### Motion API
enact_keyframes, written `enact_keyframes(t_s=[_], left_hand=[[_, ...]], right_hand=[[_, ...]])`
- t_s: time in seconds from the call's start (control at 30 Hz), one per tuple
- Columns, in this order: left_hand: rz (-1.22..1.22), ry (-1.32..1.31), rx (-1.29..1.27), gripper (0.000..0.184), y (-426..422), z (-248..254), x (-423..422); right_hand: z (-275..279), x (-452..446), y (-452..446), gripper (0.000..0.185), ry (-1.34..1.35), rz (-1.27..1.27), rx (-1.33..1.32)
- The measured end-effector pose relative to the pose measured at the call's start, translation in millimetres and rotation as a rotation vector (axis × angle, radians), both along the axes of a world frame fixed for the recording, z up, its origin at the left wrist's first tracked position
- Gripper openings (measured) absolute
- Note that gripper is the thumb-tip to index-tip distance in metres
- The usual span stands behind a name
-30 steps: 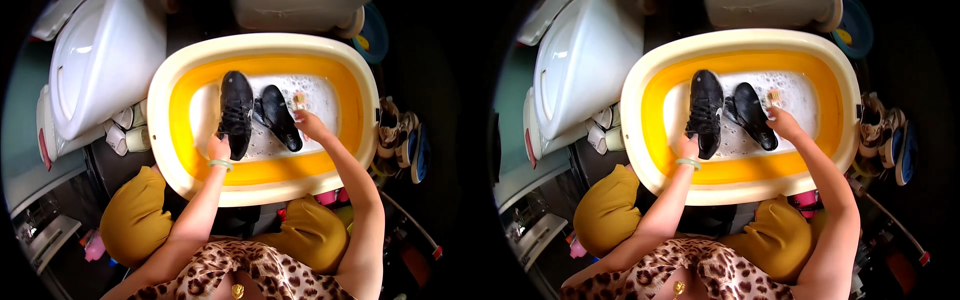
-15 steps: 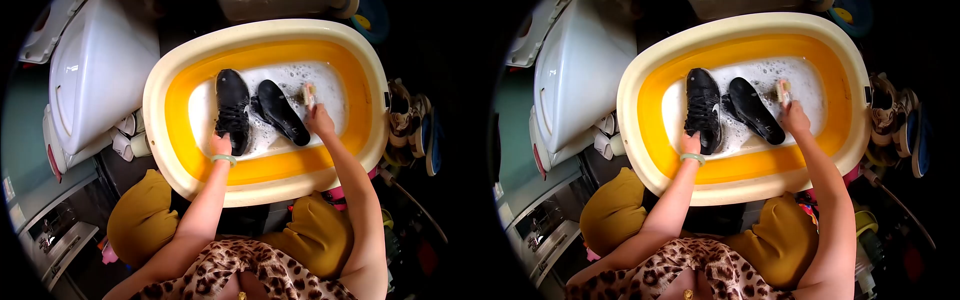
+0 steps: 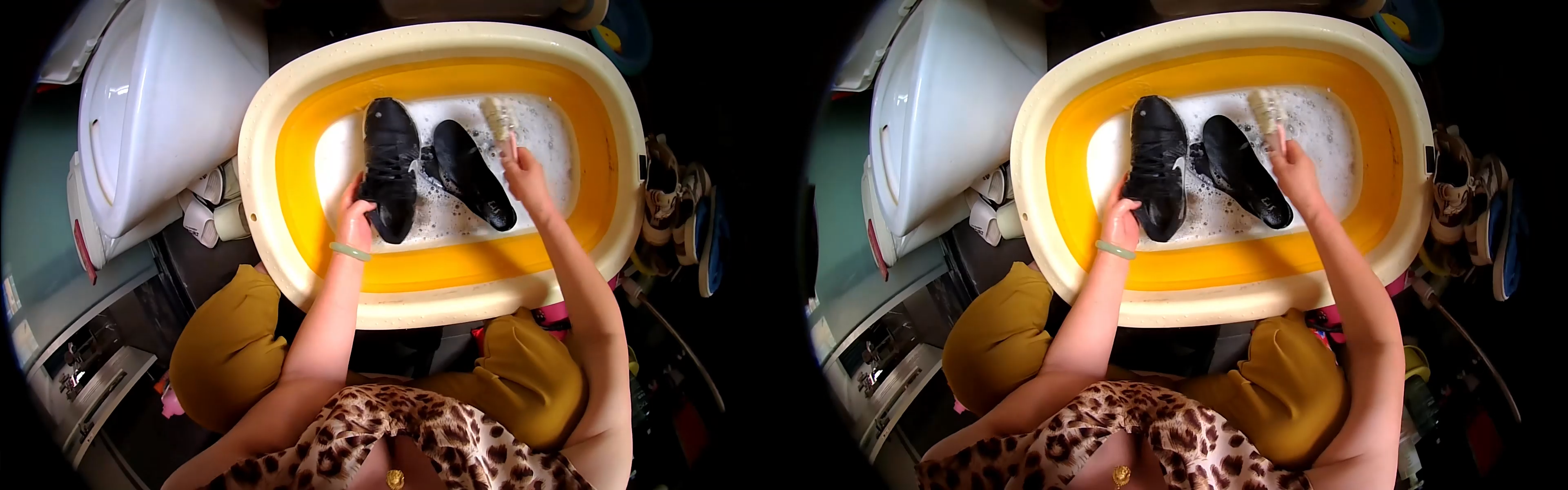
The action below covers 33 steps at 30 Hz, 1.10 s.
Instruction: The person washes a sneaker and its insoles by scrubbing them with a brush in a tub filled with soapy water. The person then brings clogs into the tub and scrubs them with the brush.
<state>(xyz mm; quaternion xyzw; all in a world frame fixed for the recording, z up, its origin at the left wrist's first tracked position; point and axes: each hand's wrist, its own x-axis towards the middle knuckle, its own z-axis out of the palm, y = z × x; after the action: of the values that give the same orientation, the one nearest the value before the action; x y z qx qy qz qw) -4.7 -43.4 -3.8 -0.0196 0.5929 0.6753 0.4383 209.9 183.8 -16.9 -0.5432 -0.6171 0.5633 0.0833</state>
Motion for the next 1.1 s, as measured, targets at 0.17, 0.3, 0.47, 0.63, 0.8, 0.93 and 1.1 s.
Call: enact_keyframes(t_s=[0.17, 0.3, 0.47, 0.63, 0.8, 0.93, 1.1], left_hand=[[0.001, -0.223, -0.043, 0.058, -4.0, -14.2, -5.5], [-0.251, 0.006, -0.33, 0.062, 5.5, -32.6, -9.4], [-0.212, -0.09, -0.265, 0.059, 3.1, -32.6, -3.3], [-0.355, 0.177, -0.203, 0.073, 16.1, 10.8, 11.7], [-0.502, 1.299, -0.239, 0.079, 24.5, 64.7, 17.1], [-0.503, 1.66, -0.326, 0.072, 29.8, 90.4, 5.1], [-0.352, 1.978, -0.094, 0.059, 41.6, 115.9, -15.7]], right_hand=[[37.0, -32.3, -44.8, 0.014, 0.271, 0.062, -0.338], [30.8, -28.6, -40.0, 0.017, 0.144, 0.141, -0.249], [-5.0, 12.7, 5.9, 0.019, 0.03, -0.069, -0.09], [-11.1, 40.2, 24.6, 0.018, 0.102, -0.162, -0.095], [2.0, 38.9, 21.7, 0.017, 0.095, -0.2, -0.043], [2.5, 35.4, 17.5, 0.018, 0.092, -0.224, 0.005], [5.3, 36.1, 13.4, 0.023, 0.053, -0.233, 0.048]])
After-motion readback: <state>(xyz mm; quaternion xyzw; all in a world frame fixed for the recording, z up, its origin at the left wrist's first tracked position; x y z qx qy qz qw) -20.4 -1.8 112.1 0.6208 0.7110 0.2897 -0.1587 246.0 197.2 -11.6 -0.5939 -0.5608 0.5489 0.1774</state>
